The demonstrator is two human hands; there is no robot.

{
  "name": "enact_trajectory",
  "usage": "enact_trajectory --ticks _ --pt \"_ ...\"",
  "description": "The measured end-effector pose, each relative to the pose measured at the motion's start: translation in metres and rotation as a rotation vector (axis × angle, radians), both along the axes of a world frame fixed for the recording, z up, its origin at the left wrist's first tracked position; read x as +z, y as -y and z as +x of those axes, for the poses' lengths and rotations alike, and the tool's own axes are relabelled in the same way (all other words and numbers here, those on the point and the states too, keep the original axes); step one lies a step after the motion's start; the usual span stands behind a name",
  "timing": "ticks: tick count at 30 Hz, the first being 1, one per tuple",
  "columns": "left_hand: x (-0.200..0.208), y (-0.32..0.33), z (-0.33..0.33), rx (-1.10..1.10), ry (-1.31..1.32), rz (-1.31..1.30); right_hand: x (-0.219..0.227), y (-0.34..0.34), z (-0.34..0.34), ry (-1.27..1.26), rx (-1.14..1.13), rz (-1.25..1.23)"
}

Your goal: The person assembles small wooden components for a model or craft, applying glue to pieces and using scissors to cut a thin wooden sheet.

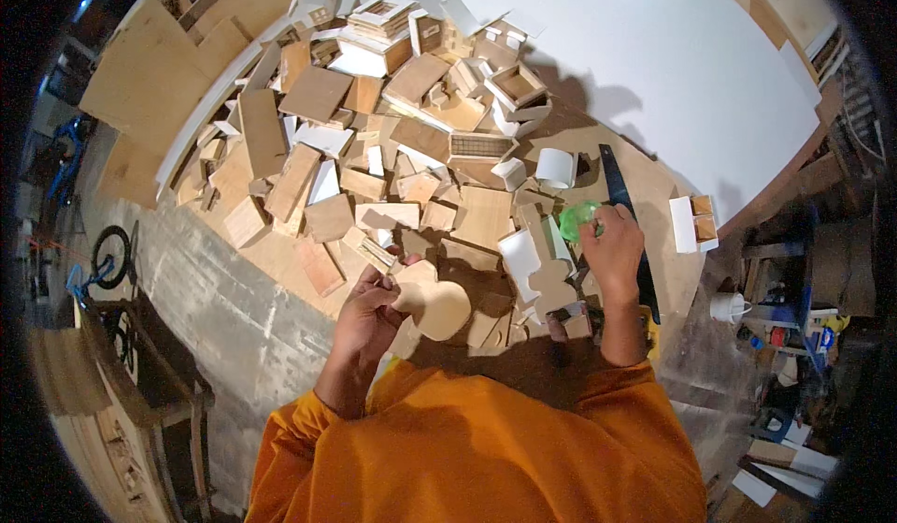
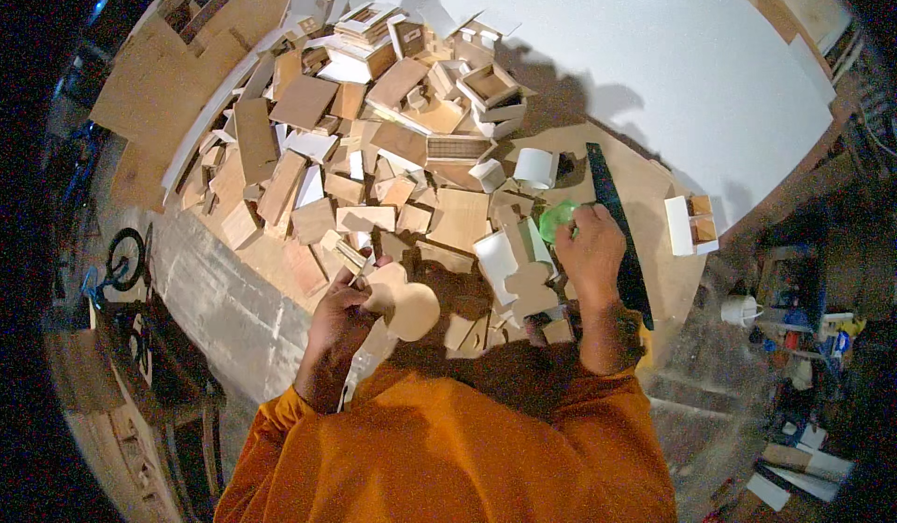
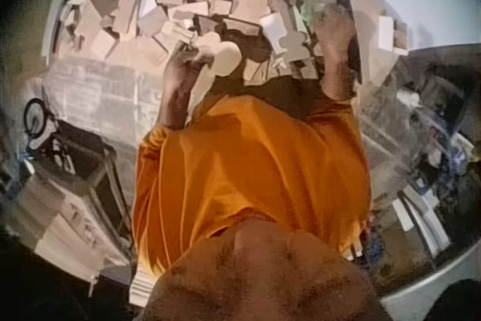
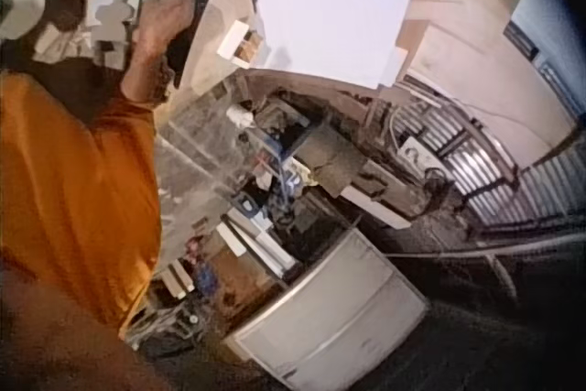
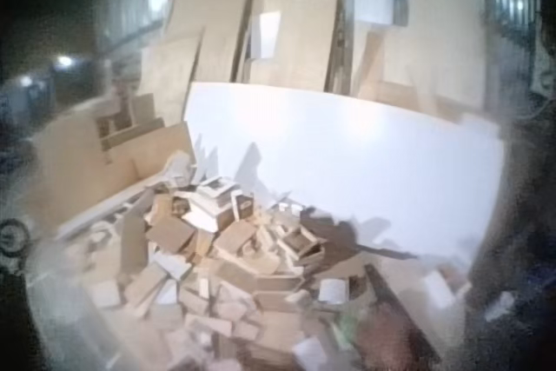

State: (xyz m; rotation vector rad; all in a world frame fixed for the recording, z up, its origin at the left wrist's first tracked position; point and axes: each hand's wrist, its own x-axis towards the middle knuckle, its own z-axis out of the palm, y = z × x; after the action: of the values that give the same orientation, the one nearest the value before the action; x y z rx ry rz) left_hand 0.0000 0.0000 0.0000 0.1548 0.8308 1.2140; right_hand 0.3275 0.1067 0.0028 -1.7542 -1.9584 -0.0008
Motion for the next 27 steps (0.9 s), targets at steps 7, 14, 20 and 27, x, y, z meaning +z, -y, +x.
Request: enact_trajectory --ticks 7,14,20,27 --pt "0.002 0.004 0.003 0.056 0.021 0.022 0.044 0.027 -0.004 -0.207 -0.053 0.098" --pt "0.009 0.001 0.012 0.087 0.197 0.138 0.054 0.071 -0.076 -0.675 0.412 -0.094" --pt "0.012 0.004 0.01 0.095 0.179 0.141 0.03 0.082 -0.115 -0.678 0.504 -0.203" --pt "0.025 0.007 0.008 0.111 0.185 0.158 0.014 0.077 -0.123 -0.499 0.629 0.074"
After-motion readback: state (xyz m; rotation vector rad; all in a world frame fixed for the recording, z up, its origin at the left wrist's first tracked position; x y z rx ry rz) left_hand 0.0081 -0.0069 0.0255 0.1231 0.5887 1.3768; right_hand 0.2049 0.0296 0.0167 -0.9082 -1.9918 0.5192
